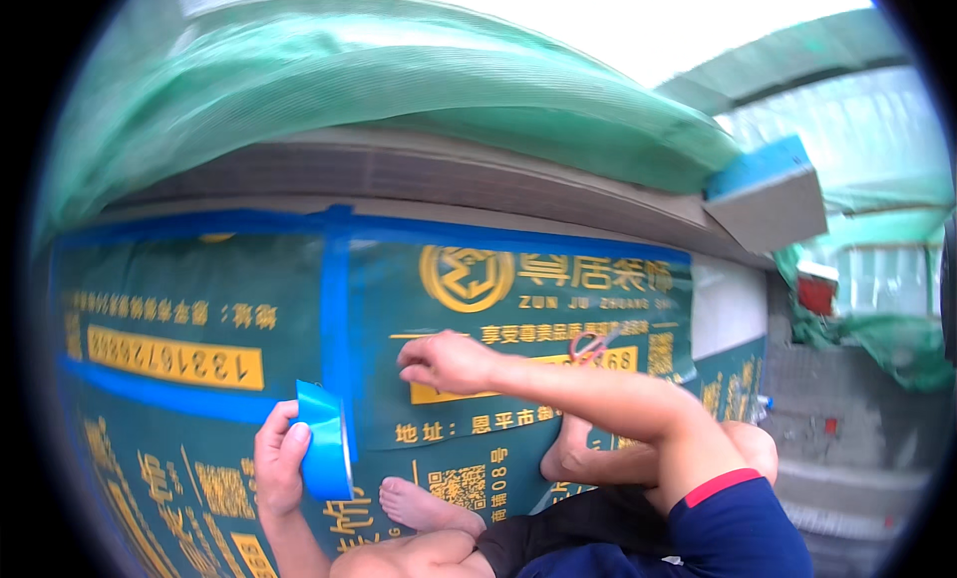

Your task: The person applies blue tape to the edges and seams of large green advertising banners laid out on the floor and against a wall, then uses scissors to cut the tape and smooths it down by hand.

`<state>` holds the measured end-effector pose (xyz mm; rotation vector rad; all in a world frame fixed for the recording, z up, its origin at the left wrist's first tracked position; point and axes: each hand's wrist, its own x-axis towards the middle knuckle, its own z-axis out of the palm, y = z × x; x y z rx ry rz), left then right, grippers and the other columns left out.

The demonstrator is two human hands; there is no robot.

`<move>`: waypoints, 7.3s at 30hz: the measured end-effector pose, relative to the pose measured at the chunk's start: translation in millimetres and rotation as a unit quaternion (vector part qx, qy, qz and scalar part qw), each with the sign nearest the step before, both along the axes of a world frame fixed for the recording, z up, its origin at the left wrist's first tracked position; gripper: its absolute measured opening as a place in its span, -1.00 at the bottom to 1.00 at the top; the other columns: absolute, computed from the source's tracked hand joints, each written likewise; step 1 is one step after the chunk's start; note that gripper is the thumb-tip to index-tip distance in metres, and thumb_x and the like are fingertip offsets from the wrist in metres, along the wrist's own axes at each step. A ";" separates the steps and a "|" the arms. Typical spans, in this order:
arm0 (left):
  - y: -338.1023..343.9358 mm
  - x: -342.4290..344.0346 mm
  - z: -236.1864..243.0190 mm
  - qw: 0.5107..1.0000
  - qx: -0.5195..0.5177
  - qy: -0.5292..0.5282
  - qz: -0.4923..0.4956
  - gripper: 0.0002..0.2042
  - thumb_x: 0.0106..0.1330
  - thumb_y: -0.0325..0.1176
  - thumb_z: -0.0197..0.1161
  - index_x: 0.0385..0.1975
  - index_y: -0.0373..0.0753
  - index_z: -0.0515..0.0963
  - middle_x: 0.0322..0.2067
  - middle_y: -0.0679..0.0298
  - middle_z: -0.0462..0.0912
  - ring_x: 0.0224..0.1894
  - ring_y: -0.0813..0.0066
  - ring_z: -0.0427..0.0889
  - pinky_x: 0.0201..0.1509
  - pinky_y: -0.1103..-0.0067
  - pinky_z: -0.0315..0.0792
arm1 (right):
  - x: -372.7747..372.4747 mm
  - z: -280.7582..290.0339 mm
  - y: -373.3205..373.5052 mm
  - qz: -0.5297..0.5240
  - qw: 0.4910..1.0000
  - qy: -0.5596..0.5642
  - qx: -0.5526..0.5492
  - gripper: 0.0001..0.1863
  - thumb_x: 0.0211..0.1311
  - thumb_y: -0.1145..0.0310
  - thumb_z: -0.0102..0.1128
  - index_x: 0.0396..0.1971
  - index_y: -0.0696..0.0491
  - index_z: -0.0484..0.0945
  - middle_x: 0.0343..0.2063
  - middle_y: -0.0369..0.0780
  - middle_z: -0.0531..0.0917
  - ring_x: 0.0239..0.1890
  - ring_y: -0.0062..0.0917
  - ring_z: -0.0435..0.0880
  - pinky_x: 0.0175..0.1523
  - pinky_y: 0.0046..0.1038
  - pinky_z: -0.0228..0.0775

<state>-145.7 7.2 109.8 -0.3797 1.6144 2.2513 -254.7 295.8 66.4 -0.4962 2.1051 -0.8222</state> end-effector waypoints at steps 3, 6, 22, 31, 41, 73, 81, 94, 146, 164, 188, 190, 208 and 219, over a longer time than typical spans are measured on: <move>42.6 -32.9 -24.8 0.996 0.034 -0.004 -0.082 -0.75 0.50 -0.30 0.11 0.00 -0.32 0.54 -0.21 0.36 0.63 -0.21 0.74 0.50 -0.12 0.70 0.41 | -22.4 31.3 90.0 -0.006 0.986 0.062 0.158 -0.68 0.32 0.15 0.19 -0.11 0.06 0.65 -0.18 -0.06 0.71 -0.09 -0.14 0.69 0.03 -0.17 0.52; 90.3 -61.5 -27.3 0.987 0.024 -0.003 -0.158 -0.75 0.53 -0.29 0.08 0.03 -0.28 0.56 -0.21 0.39 0.62 -0.21 0.75 0.49 -0.11 0.70 0.41 | -5.2 88.9 192.3 -0.080 0.952 0.056 0.290 -0.69 0.27 0.15 0.19 -0.17 0.05 0.67 -0.25 -0.06 0.72 -0.13 -0.13 0.69 0.01 -0.14 0.52; 141.3 -30.6 0.4 0.982 -0.108 -0.045 -0.151 -0.75 0.54 -0.19 0.10 0.02 -0.18 0.55 -0.43 0.58 0.51 -0.45 0.90 0.31 -0.42 0.79 0.14 | 156.5 65.8 406.7 -0.106 0.923 0.130 0.346 -0.52 0.27 0.29 0.26 0.19 -0.05 0.45 0.05 -0.11 0.54 -0.01 -0.15 0.66 -0.01 -0.17 0.57; 210.1 33.8 25.5 0.973 -0.150 -0.176 -0.005 -0.74 0.50 -0.19 0.15 0.04 -0.17 0.54 -0.40 0.53 0.55 -0.45 0.85 0.41 -0.43 0.80 0.23 | 87.7 -60.8 439.5 0.009 0.936 0.337 0.102 -0.54 0.12 0.26 0.35 0.03 0.01 0.48 -0.05 -0.19 0.53 -0.08 -0.28 0.59 -0.02 -0.26 0.47; 297.2 84.6 86.8 0.943 -0.253 -0.192 0.096 -0.69 0.52 -0.21 0.14 0.16 -0.18 0.49 -0.23 0.49 0.57 -0.30 0.81 0.47 -0.27 0.74 0.35 | 21.5 -106.9 417.8 -0.076 0.927 0.366 -0.018 -0.71 0.16 0.21 0.39 -0.28 0.05 0.52 -0.34 -0.19 0.52 -0.22 -0.26 0.59 -0.16 -0.22 0.42; 425.0 79.2 2.3 0.929 0.168 -0.012 -0.329 -0.08 0.37 -0.34 0.36 0.57 -0.07 -0.19 0.02 0.09 0.62 0.07 0.37 0.64 0.22 0.45 0.48 | 219.5 89.7 395.6 -0.237 0.956 -0.035 -0.169 -0.13 0.21 0.16 0.47 0.41 0.03 0.16 -0.05 -0.05 0.68 0.06 -0.30 0.67 0.15 -0.23 0.49; 453.7 85.7 -14.1 0.943 -0.119 0.142 -0.276 -0.41 0.07 -0.17 0.59 0.09 -0.27 0.57 -0.07 0.23 0.63 -0.03 0.41 0.64 0.13 0.48 0.50 | 231.7 98.0 405.3 -0.195 0.980 -0.027 -0.029 -0.22 0.16 0.19 0.43 0.37 -0.05 0.28 -0.32 -0.07 0.68 -0.27 -0.41 0.68 -0.10 -0.33 0.53; 398.7 122.6 -34.0 0.968 -0.218 0.087 0.086 -0.95 0.18 -0.55 0.43 -0.45 -0.31 0.67 -0.47 0.29 0.68 -0.41 0.68 0.58 -0.32 0.63 0.46 | 178.6 130.7 380.6 -0.052 0.989 -0.136 -0.004 -0.35 0.25 0.07 0.31 0.26 0.07 0.40 -0.18 -0.11 0.68 -0.17 -0.42 0.65 0.00 -0.38 0.47; 91.4 125.1 -152.2 0.615 -0.744 0.023 0.260 -0.46 -0.03 -0.25 0.61 0.01 -0.06 0.59 0.17 0.14 0.36 0.24 0.03 0.31 0.33 0.19 0.22 | 188.3 17.1 399.3 -0.071 0.964 -0.019 0.254 -0.43 0.15 -0.10 0.36 -0.15 0.15 0.72 -0.40 0.09 0.72 -0.28 -0.08 0.75 -0.10 -0.22 0.54; 306.7 176.2 -169.9 0.702 -0.699 0.083 -0.109 0.30 0.13 0.60 -0.06 0.48 -0.53 -0.32 0.50 -0.33 -0.38 0.57 -0.24 -0.45 0.60 0.09 -0.45 | 178.0 17.7 397.5 -0.070 0.963 -0.037 0.257 -0.41 0.17 -0.15 0.34 -0.19 0.16 0.74 -0.42 0.08 0.71 -0.30 -0.07 0.73 -0.12 -0.20 0.52; 484.2 176.1 -149.3 0.730 -0.511 0.260 -0.372 0.22 0.07 0.32 0.38 0.48 -0.49 -0.10 0.53 -0.19 -0.18 0.59 -0.11 -0.25 0.62 0.16 -0.25 | 211.2 2.5 450.4 -0.121 0.978 -0.169 0.026 -0.06 0.13 -0.33 0.29 0.34 0.05 0.35 -0.03 0.13 0.68 0.04 -0.05 0.68 0.13 -0.21 0.49; 482.0 174.8 -142.6 0.714 -0.525 0.255 -0.387 0.22 0.07 0.32 0.38 0.49 -0.47 -0.11 0.53 -0.18 -0.19 0.59 -0.09 -0.26 0.62 0.16 -0.26 | 223.3 7.4 455.5 -0.108 0.981 -0.160 0.008 -0.05 0.16 -0.29 0.32 0.37 0.06 0.28 0.02 0.16 0.65 0.07 0.00 0.67 0.14 -0.18 0.49; 474.5 163.3 -131.3 0.685 -0.526 0.245 -0.441 0.22 0.00 0.11 0.51 0.53 -0.33 -0.15 0.55 -0.11 -0.21 0.59 -0.10 -0.23 0.60 0.12 -0.18 | 223.6 69.5 769.8 -0.088 0.874 -0.010 0.479 -0.14 -0.04 -0.56 0.19 -0.31 0.06 0.77 -0.38 -0.08 0.76 -0.23 -0.17 0.75 -0.04 -0.21 0.59; 476.1 158.2 -121.3 0.664 -0.539 0.226 -0.466 0.20 0.00 0.05 0.53 0.52 -0.35 -0.13 0.55 -0.10 -0.22 0.59 -0.10 -0.25 0.61 0.12 -0.19 | 203.6 -8.1 761.6 -0.042 0.815 -0.014 0.578 -0.11 -0.16 -0.60 0.25 -0.32 0.05 0.78 -0.30 -0.14 0.78 -0.13 -0.24 0.77 -0.02 -0.28 0.57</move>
